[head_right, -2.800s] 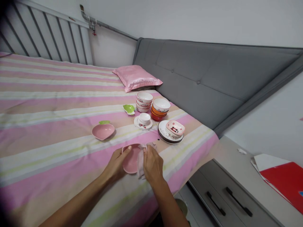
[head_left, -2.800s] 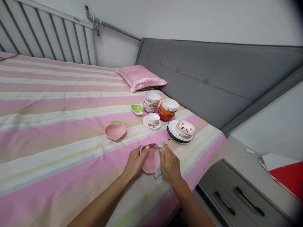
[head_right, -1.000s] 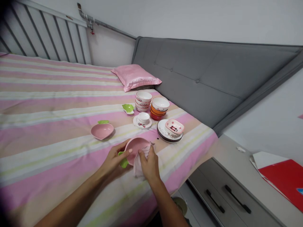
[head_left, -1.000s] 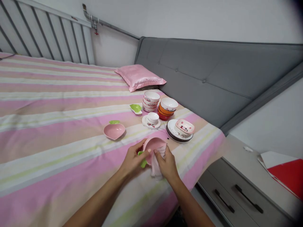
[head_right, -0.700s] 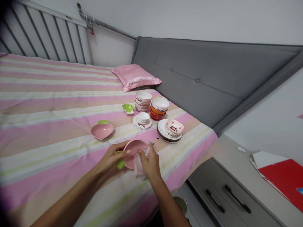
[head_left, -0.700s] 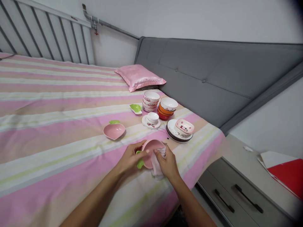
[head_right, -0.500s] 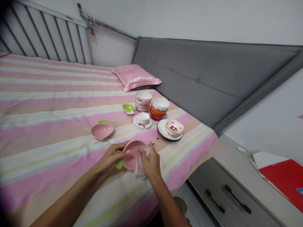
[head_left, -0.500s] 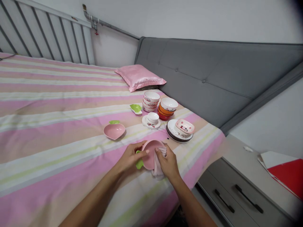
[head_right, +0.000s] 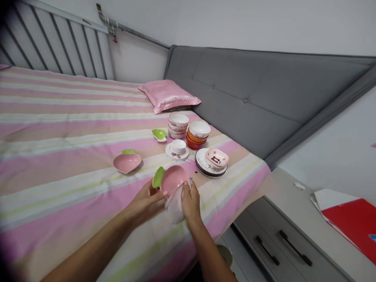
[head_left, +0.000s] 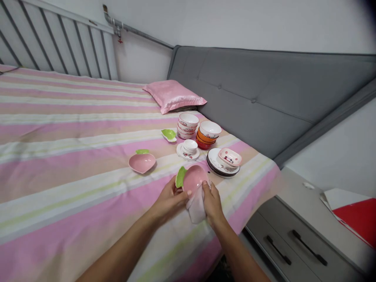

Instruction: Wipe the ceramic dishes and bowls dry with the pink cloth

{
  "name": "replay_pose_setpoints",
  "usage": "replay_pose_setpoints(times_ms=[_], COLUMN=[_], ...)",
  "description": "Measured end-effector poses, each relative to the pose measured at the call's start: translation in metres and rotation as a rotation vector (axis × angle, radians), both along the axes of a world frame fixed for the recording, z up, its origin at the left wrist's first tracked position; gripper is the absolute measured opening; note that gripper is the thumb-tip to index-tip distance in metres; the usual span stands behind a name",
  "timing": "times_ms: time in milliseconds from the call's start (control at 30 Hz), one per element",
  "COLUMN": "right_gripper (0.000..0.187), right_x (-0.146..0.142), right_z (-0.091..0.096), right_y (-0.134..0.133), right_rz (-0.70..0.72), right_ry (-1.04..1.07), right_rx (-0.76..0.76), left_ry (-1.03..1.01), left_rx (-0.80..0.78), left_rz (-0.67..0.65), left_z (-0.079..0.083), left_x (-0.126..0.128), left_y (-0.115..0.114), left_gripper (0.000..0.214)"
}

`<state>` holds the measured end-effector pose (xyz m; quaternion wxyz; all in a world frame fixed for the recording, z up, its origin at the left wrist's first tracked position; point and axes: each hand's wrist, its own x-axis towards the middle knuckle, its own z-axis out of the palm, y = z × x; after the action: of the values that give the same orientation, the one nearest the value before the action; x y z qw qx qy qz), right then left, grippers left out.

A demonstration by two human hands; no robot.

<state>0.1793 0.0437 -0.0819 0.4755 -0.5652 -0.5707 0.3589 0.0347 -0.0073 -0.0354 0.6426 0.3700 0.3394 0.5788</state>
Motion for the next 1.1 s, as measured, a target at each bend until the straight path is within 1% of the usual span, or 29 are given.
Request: replay_pose_setpoints(times_ms=[100, 200, 300, 433, 533, 667, 800, 900, 1033, 1100], right_gripper=[0.051, 0.048, 0.044, 0.041, 0.038, 0.033, 0.028, 0.027, 0.038, 0.040], right_x=[-0.001, -0.001, -0.001, -0.001, -0.002, -0.002, -0.003, -0.004, -0.002, -0.001], right_z=[0.003, 0.010, 0.015, 0.019, 0.021, 0.025, 0.028, 0.030, 0.031, 0.031], right_y=[0.000, -0.002, -0.003, -0.005, -0.007, -0.011, -0.013, -0.011, -0.008, -0.006], right_rz=[-0.004, 0.055, 0.118, 0.150, 0.178, 0.252, 0.280, 0.240, 0.087, 0.043], right_ry=[0.012, 0.035, 0.022, -0.052, -0.147, -0.253, -0.261, -0.222, -0.108, -0.070], right_rx=[-0.094, -0.070, -0.047, 0.011, 0.029, 0.044, 0.062, 0.048, 0.003, 0.007], left_ry=[-0.019, 0.033, 0.145, 0.282, 0.368, 0.425, 0.461, 0.457, 0.475, 0.488], left_rx=[0.015, 0.012, 0.008, 0.012, 0.007, 0.002, 0.004, -0.037, -0.086, -0.101], left_rz=[0.013, 0.043, 0.108, 0.193, 0.248, 0.251, 0.234, 0.226, 0.222, 0.210], left_z=[-0.003, -0.002, 0.000, -0.001, -0.002, -0.002, -0.008, -0.016, -0.022, -0.024], left_x=[0.005, 0.002, -0.005, -0.009, -0.010, -0.013, -0.017, -0.018, -0.017, -0.015], left_y=[0.001, 0.002, 0.004, 0.007, 0.008, 0.007, 0.009, 0.010, 0.009, 0.008], left_gripper=[0.048, 0.039, 0.037, 0.036, 0.033, 0.026, 0.023, 0.026, 0.029, 0.029])
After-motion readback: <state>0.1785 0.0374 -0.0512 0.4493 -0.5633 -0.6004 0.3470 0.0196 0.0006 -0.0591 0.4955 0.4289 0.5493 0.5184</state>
